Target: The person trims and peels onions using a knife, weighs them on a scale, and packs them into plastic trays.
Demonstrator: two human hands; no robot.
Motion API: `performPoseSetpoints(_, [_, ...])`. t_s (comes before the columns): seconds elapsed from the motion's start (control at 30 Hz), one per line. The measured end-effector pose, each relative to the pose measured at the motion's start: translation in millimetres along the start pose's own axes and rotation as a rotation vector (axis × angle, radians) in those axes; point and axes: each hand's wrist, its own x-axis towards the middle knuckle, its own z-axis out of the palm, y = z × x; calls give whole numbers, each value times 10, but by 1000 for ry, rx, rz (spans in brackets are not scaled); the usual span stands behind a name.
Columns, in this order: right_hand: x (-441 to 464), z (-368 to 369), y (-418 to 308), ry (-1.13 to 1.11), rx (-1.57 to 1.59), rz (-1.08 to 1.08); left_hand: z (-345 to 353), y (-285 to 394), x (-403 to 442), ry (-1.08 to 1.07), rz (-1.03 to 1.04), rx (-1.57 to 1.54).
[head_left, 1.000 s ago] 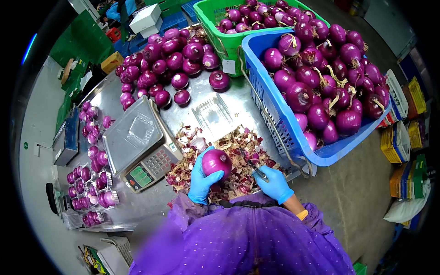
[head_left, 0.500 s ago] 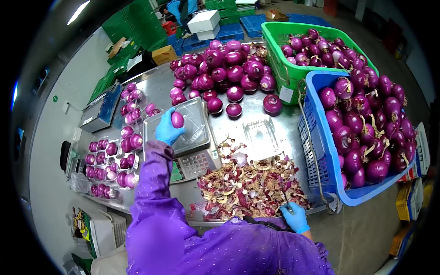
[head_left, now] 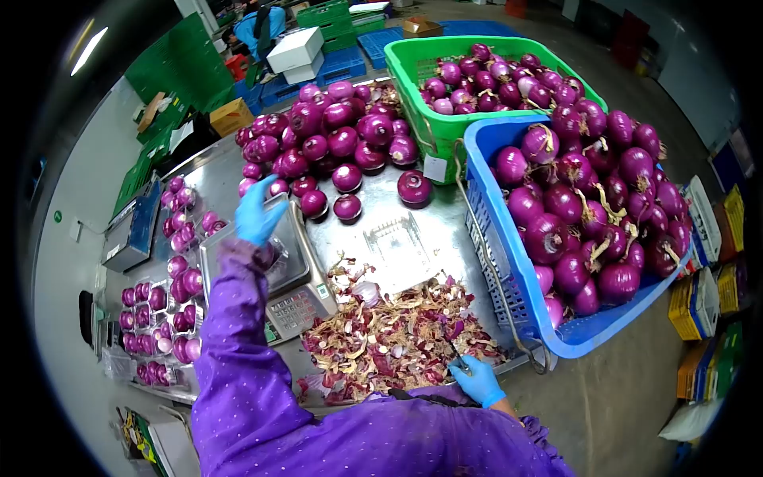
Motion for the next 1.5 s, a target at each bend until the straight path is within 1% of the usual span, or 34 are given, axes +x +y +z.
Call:
performPoseSetpoints(0.03, [27,-2,26,-9,13,22,103,239,115,-10,21,-142])
performPoseSetpoints(0.1, [46,-26,-5,-23,-11,44,395,460,315,-202,208,35])
performPoseSetpoints(0.17, [81,-52,28,-43,-30,81,872,546,469,-521,140,334])
performPoseSetpoints(0.23, [38,-99,-79,8,37,70,1316,516,537,-717,190,547])
performPoseSetpoints(0.3, [24,-95,48,80,96,16,1863,158,511,-703,117,582])
performPoseSetpoints(0.33, [14,-99,165,92,161,94,2426,-264,497,-581,-72,522])
performPoseSetpoints(0.37, [54,-131,228,94,219,171,2706,-529,537,-536,-173,471])
performPoseSetpoints(0.4, [42,-117,122,116,282,226,2967,-776,579,-485,-270,418])
performPoseSetpoints(0.43, [45,-142,30,145,340,282,2925,-753,627,-501,-236,394])
performPoseSetpoints(0.47, [56,-171,6,108,301,327,2884,-730,680,-517,-201,369])
performPoseSetpoints(0.53, [90,-154,14,54,252,285,2216,-210,547,-548,-149,312])
performPoseSetpoints(0.57, [143,-147,16,40,234,257,1883,52,527,-557,-156,259])
performPoseSetpoints(0.63, [224,-120,12,-29,139,214,1491,315,426,-464,-212,77])
performPoseSetpoints(0.7, [281,-113,-1,-87,49,175,935,608,189,-339,-206,-84])
performPoseSetpoints(0.73, [339,-99,-50,-107,76,186,720,598,86,-253,-155,-134])
performPoseSetpoints(0.77, [353,-88,-108,-129,102,208,355,662,-76,-259,-139,-236])
performPoseSetpoints(0.8, [378,-71,-162,-149,131,228,179,556,-242,-209,-89,-295])
performPoseSetpoints(0.83, [388,-60,-177,-167,160,248,-9,465,-410,-201,-123,-398])
performPoseSetpoints(0.87, [411,-25,-77,-170,109,193,-203,414,-569,-176,-111,-530])
performPoseSetpoints(0.9, [421,-4,-38,-180,63,152,-335,300,-720,-178,-201,-531])
performPoseSetpoints(0.93, [435,24,-22,-190,20,108,-467,182,-844,-171,-206,-344])
performPoseSetpoints(0.97, [453,51,4,-199,-25,64,-483,5,-955,-167,-237,-395])
performPoseSetpoints(1.0, [472,72,68,-215,-28,121,-500,-136,-1035,-166,-248,-404])
performPoseSetpoints(1.03, [482,77,63,-222,-34,110,-506,-244,-1094,-166,-261,-414])
performPoseSetpoints(1.13, [526,99,4,-233,-45,79,-518,-452,-1144,-136,-65,-68])
performPoseSetpoints(1.23, [495,69,-146,-221,-23,83,-420,-594,-1117,-193,-168,-579])
performPoseSetpoints(1.33, [395,35,-311,-232,40,147,-308,-942,-1106,35,-380,-903])
performPoseSetpoints(1.43, [323,2,-437,-225,103,217,-313,-1214,-1059,-107,-130,-430])
performPoseSetpoints(1.5, [318,11,-485,-226,104,225,-314,-1263,-978,-214,-62,-253])
